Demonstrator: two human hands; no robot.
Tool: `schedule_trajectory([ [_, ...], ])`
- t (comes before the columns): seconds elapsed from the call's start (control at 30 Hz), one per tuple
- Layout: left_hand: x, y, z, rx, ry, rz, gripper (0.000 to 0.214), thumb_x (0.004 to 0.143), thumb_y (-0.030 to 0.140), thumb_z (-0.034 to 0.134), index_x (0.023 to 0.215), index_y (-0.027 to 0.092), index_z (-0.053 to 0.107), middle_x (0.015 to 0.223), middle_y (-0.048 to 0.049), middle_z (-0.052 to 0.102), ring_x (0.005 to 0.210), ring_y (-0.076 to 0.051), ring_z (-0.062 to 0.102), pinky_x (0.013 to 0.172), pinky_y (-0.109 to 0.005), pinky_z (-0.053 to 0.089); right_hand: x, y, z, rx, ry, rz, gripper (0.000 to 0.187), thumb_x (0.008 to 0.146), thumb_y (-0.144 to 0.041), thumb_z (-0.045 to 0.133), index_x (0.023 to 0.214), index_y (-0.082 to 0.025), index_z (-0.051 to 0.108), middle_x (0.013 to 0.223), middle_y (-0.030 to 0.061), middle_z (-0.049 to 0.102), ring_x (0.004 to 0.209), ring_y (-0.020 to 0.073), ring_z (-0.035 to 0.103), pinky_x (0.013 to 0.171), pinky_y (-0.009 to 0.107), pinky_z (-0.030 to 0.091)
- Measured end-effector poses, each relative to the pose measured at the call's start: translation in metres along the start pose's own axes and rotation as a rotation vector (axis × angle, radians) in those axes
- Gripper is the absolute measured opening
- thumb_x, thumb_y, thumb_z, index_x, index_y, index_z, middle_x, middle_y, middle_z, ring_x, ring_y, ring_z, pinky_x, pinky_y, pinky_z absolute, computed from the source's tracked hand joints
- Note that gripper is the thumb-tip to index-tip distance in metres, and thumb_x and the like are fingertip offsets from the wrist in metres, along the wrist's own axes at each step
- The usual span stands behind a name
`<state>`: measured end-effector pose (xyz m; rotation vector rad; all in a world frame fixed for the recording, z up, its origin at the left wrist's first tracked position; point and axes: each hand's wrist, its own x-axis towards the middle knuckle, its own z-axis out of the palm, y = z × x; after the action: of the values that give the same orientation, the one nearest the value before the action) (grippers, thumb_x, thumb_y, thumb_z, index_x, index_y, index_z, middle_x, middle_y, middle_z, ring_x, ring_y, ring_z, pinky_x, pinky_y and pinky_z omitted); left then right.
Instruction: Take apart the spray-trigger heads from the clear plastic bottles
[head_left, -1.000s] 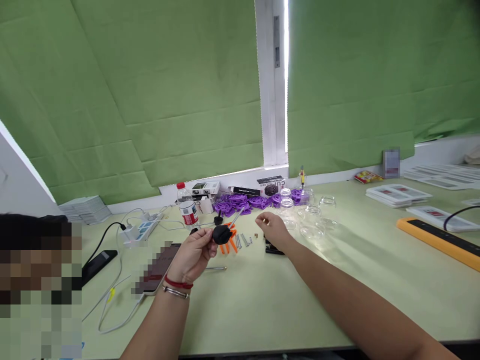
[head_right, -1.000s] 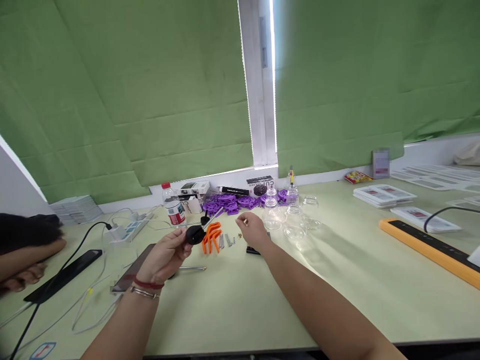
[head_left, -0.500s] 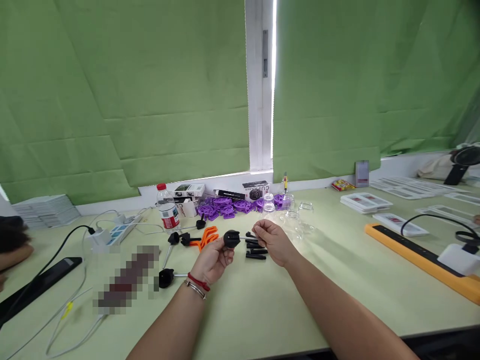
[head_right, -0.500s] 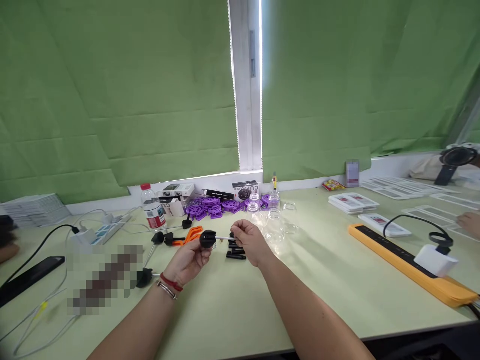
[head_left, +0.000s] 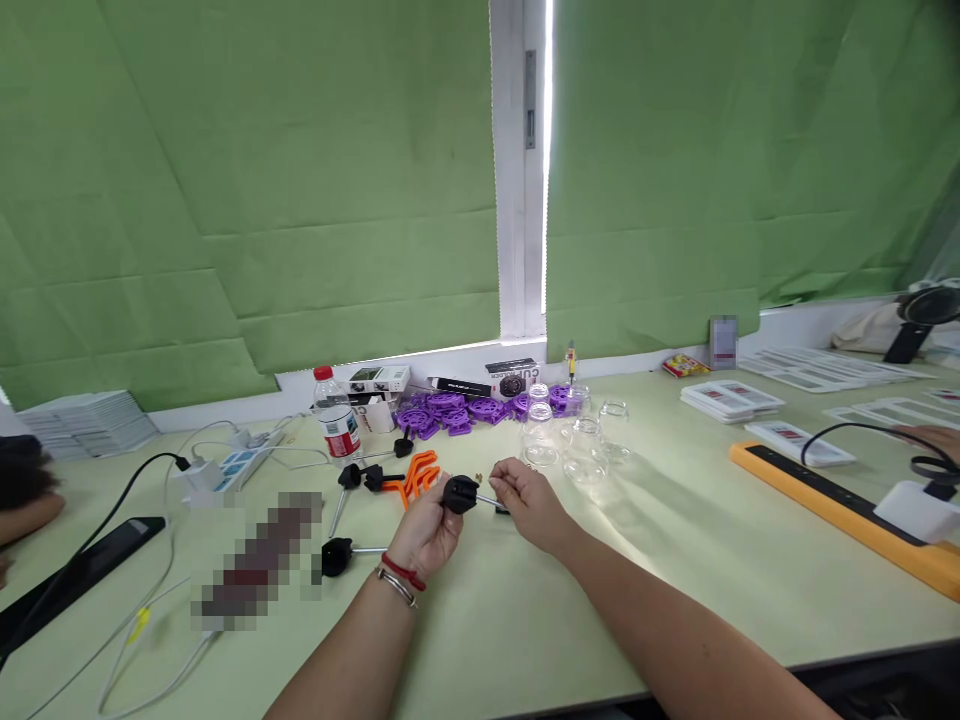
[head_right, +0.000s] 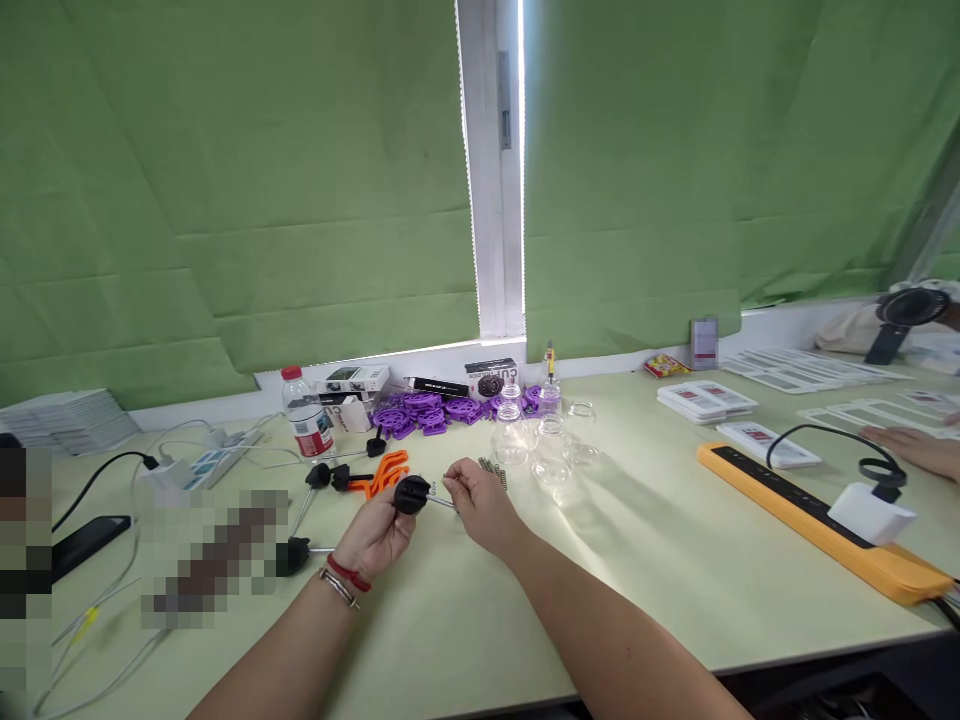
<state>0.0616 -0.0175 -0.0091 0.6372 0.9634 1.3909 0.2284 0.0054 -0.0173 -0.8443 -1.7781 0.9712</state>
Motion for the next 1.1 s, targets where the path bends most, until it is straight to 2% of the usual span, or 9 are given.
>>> schedule_trajectory([
  [0.07,-0.001,0.0,0.001,-0.012,-0.011,-0.007,0.022,0.08,0.035,0.063,0.075,0.017,0.053,0.062,0.0028,0.053,0.047,-0.005,0.049,0.041,-0.014,0.039,0.0,0.0,-0.002,-0.051,0.016,-0.004,0.021,0.088,-0.041,0.043,0.086,-0.022,0.052,0.057,-0.0049,0.045,0.052,0.0114,0.04,0.053,0.024,0.033],
  [0.13,-0.005,-0.001,0.002,0.063,-0.08,0.016,0.032,0.08,0.048,0.06,0.079,0.016,0.057,0.069,-0.0017,0.059,0.054,-0.009,0.055,0.043,-0.018,0.042,0.001,0.001,-0.005,-0.075,0.041,0.016,0.022,0.088,-0.042,0.044,0.085,-0.022,0.052,0.059,-0.004,0.046,0.053,0.0118,0.041,0.053,0.024,0.033],
  [0.23,-0.012,-0.001,0.004,0.312,-0.185,0.196,0.047,0.077,0.06,0.057,0.085,0.014,0.062,0.079,-0.0088,0.064,0.07,-0.017,0.061,0.051,-0.024,0.046,0.004,0.006,-0.009,-0.047,0.066,0.082,0.024,0.086,-0.044,0.045,0.083,-0.021,0.052,0.061,-0.003,0.048,0.055,0.0124,0.044,0.052,0.025,0.035],
  [0.33,-0.015,-0.001,0.005,0.486,-0.199,0.316,0.048,0.072,0.05,0.068,0.104,0.015,0.06,0.076,-0.008,0.067,0.076,-0.019,0.063,0.066,-0.028,0.047,0.007,0.012,-0.011,0.035,0.065,0.143,0.025,0.085,-0.045,0.047,0.082,-0.021,0.051,0.059,-0.0036,0.047,0.054,0.0122,0.045,0.051,0.024,0.036],
  [0.43,-0.017,-0.001,0.006,0.545,-0.231,0.253,0.057,0.072,0.041,0.07,0.118,0.016,0.049,0.067,-0.0033,0.066,0.064,-0.018,0.063,0.066,-0.031,0.048,0.007,0.014,-0.01,0.077,0.028,0.137,0.024,0.082,-0.044,0.051,0.08,-0.02,0.051,0.058,-0.0046,0.047,0.053,0.0108,0.043,0.051,0.024,0.035],
  [0.57,-0.016,-0.001,0.007,0.519,-0.262,0.156,0.044,0.068,0.039,0.072,0.099,0.016,0.052,0.062,-0.001,0.063,0.051,-0.015,0.06,0.055,-0.028,0.047,0.007,0.01,-0.01,0.191,-0.004,0.17,0.025,0.081,-0.045,0.053,0.079,-0.02,0.049,0.053,-0.0073,0.044,0.046,0.0079,0.038,0.046,0.022,0.032],
  [0.7,-0.012,-0.001,0.005,0.369,-0.163,0.178,0.041,0.065,0.034,0.075,0.092,0.017,0.05,0.066,-0.0004,0.062,0.051,-0.014,0.061,0.052,-0.026,0.045,0.01,0.009,-0.016,0.387,0.079,0.279,0.029,0.08,-0.049,0.053,0.083,-0.021,0.046,0.06,-0.0058,0.053,0.039,0.0071,0.042,0.037,0.02,0.026],
  [0.83,-0.007,0.003,0.0,0.194,-0.082,0.228,0.037,0.065,0.032,0.076,0.087,0.017,0.051,0.073,-0.001,0.061,0.06,-0.013,0.062,0.058,-0.026,0.048,0.015,0.015,-0.023,0.477,0.179,0.29,0.032,0.073,-0.047,0.062,0.08,-0.019,0.049,0.065,-0.0036,0.057,0.045,0.0064,0.046,0.038,0.019,0.03],
  [1.1,-0.006,0.004,-0.002,0.181,-0.082,0.19,0.033,0.064,0.032,0.076,0.079,0.015,0.053,0.071,-0.0005,0.058,0.057,-0.01,0.058,0.055,-0.024,0.046,0.014,0.017,-0.019,0.576,0.156,0.273,0.031,0.063,-0.038,0.074,0.08,-0.016,0.059,0.07,0.0012,0.063,0.05,0.0067,0.046,0.041,0.019,0.033],
])
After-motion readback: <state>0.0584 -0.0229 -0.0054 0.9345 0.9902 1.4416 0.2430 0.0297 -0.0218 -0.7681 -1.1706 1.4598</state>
